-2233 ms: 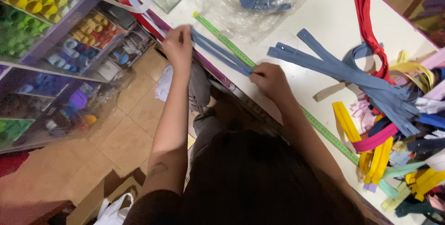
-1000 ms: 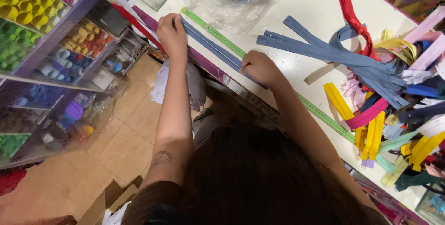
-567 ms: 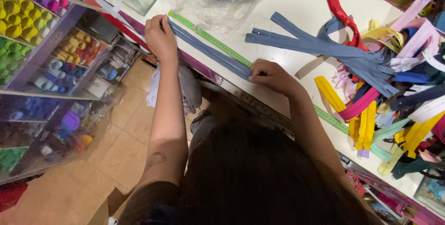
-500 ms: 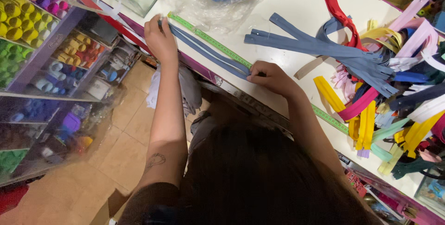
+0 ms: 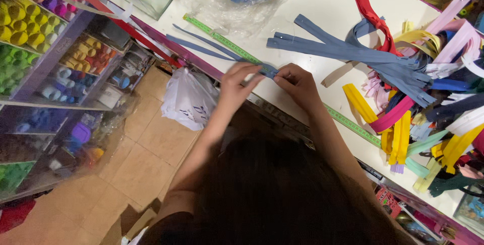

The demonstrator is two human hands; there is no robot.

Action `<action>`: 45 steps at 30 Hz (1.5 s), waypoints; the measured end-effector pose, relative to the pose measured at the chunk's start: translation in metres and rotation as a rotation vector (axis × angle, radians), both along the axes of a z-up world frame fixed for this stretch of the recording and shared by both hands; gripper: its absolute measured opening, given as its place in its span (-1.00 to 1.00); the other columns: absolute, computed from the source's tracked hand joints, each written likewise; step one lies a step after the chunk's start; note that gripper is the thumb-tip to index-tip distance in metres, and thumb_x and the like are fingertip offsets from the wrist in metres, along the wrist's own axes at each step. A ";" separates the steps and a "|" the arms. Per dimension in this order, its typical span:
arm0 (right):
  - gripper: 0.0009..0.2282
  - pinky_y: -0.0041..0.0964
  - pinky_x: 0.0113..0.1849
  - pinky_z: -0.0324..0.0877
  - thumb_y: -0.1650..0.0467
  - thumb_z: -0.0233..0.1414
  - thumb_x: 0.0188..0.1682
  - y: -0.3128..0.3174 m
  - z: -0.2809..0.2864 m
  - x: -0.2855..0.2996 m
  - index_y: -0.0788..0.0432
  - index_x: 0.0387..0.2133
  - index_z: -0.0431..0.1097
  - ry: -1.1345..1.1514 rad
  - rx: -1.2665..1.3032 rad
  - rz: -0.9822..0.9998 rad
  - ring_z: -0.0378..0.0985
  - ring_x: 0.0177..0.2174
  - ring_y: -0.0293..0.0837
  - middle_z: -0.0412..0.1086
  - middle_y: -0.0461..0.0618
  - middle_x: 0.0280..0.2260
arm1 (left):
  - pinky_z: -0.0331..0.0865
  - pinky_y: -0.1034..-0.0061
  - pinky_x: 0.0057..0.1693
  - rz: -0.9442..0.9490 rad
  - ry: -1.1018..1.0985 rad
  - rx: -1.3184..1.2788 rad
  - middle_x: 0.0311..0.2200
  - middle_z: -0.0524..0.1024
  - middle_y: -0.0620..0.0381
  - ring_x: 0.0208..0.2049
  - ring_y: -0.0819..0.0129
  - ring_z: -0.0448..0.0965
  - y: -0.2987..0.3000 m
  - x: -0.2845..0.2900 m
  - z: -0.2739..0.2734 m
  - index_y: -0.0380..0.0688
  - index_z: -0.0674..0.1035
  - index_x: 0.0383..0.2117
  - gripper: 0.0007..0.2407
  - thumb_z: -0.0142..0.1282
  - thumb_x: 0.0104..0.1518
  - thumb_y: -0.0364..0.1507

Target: The person picks up zippers from a large pile and measures each one against a tape measure fixed to a counter before placing them to the side.

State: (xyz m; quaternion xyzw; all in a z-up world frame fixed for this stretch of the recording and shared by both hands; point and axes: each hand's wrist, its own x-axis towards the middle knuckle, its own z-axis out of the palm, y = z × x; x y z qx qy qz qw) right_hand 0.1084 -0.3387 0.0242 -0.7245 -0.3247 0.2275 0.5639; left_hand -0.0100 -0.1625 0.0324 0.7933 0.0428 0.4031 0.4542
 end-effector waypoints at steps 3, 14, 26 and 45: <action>-0.91 -0.09 -0.20 0.42 0.50 0.13 -0.07 0.001 0.001 -0.003 0.27 -0.33 0.43 -0.049 0.035 0.019 0.48 -0.25 -0.01 0.41 0.11 -0.28 | 0.49 0.43 -0.11 -0.129 0.025 -0.022 -0.33 0.59 0.07 -0.26 0.21 0.62 -0.011 0.004 0.004 -0.16 0.66 -0.26 -0.82 0.34 0.00 -0.48; -0.86 -0.25 -0.45 0.33 0.46 0.17 -0.14 -0.001 -0.002 -0.014 0.17 -0.31 0.47 -0.177 0.018 -0.038 0.40 -0.53 -0.17 0.47 0.07 -0.47 | 0.52 0.46 -0.25 -0.171 0.071 -0.163 -0.35 0.57 0.07 -0.31 0.20 0.62 -0.016 0.009 -0.007 -0.13 0.68 -0.31 -0.92 0.19 0.13 -0.53; -0.88 -0.30 -0.48 0.23 0.58 0.12 -0.21 -0.006 -0.019 -0.008 0.17 -0.49 0.33 -0.104 0.162 0.107 0.36 -0.63 -0.16 0.38 0.03 -0.66 | 0.41 0.26 -0.22 0.261 0.069 0.152 -0.52 0.43 -0.04 -0.38 0.00 0.48 0.029 0.003 -0.003 -0.26 0.56 -0.49 -0.95 0.17 0.09 -0.55; -0.81 -0.22 -0.48 0.23 0.60 0.00 -0.24 0.000 0.008 -0.016 0.25 -0.43 0.57 -0.204 0.181 0.176 0.28 -0.61 -0.11 0.37 0.17 -0.62 | 0.32 0.43 -0.23 0.833 0.186 0.547 -0.46 0.41 0.22 -0.38 0.26 0.50 0.170 -0.017 -0.040 -0.04 0.50 -0.50 -0.91 0.18 0.08 -0.45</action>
